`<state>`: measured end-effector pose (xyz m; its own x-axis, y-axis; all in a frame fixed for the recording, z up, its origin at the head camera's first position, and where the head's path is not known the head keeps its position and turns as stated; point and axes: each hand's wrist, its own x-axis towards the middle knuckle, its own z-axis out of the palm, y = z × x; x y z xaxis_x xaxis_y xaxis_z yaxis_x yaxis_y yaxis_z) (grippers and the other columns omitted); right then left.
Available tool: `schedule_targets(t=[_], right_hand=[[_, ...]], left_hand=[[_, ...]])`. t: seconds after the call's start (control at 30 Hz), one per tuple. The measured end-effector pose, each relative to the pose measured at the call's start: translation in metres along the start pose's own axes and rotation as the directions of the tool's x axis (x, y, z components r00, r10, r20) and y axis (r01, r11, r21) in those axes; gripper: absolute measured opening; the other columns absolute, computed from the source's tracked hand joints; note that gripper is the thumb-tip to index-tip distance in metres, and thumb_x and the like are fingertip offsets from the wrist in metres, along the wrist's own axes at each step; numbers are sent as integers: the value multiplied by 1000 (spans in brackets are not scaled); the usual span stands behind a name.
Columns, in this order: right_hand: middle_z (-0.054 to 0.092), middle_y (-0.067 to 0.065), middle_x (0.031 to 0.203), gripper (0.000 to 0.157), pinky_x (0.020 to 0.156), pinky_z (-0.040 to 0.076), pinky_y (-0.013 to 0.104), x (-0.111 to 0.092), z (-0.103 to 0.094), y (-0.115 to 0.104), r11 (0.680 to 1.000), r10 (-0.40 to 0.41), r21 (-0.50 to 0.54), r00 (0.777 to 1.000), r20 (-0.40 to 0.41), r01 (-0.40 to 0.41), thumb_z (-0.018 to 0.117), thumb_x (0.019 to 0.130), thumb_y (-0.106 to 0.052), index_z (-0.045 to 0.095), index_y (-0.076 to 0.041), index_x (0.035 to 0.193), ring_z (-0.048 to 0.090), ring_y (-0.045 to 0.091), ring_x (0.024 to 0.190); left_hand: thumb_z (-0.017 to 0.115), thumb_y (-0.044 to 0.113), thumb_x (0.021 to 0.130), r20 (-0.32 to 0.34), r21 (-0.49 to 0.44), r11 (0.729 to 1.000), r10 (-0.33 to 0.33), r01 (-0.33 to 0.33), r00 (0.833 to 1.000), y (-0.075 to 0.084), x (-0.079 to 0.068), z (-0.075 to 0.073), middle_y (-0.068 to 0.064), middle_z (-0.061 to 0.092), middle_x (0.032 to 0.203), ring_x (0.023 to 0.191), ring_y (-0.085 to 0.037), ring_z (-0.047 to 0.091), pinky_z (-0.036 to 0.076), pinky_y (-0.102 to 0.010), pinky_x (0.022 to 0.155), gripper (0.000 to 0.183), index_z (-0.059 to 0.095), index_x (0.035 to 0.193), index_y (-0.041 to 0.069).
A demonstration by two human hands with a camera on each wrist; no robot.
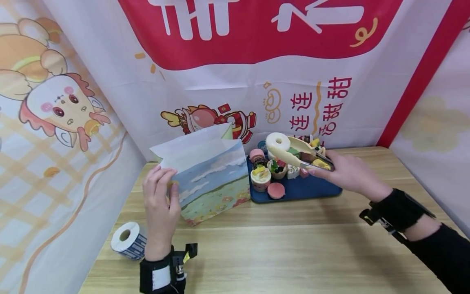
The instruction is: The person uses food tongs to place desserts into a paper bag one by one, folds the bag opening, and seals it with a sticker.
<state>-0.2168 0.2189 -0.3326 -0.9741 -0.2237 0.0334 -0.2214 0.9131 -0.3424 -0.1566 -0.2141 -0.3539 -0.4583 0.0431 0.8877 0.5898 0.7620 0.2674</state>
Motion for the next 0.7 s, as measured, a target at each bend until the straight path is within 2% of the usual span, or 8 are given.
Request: schedule_targets(t=[0.2,0.3,0.43,0.5,0.7], right_hand=[[53,10,74,81,46,34,27,3,-11,-17,1000,-11,14,1000,19,10,45,81,-72,50,0,118,53,24,67],[56,10,73,78,47,36,27,5,-18,-27,998,-36,44,999,21,35,46,82,-70,50,0,116,54,23,66],[60,10,74,73,47,39,28,10,-24,-40,996,-54,76,999,-10,54,49,81,-70,50,-4,112,54,22,65],[58,9,73,72,46,37,28,12,-26,-46,996,-71,59,997,-36,73,48,81,-70,51,-5,109,54,22,63],[56,8,68,71,46,38,28,15,-32,-63,992,-123,36,991,-60,125,47,83,-68,53,-5,116,54,20,61]], left_hand=[[56,-11,83,-7,-7,1000,6,-6,1000,0,-1,0,-24,58,113,123,-35,41,33,-50,107,28,62,110,-6],[56,-11,83,-19,-10,1000,16,-16,1000,0,-1,0,-24,58,112,122,-36,41,34,-50,107,27,63,109,-6],[56,-11,83,-30,-13,1000,23,-23,999,1,0,0,-25,59,111,121,-37,42,34,-50,107,26,63,108,-7],[56,-11,83,-29,-14,1000,22,-22,999,1,0,0,-25,59,111,121,-37,42,33,-50,107,27,63,108,-7],[56,-13,82,-32,-24,1000,16,-17,999,2,0,0,-25,59,110,121,-37,42,33,-50,107,27,63,107,-8]])
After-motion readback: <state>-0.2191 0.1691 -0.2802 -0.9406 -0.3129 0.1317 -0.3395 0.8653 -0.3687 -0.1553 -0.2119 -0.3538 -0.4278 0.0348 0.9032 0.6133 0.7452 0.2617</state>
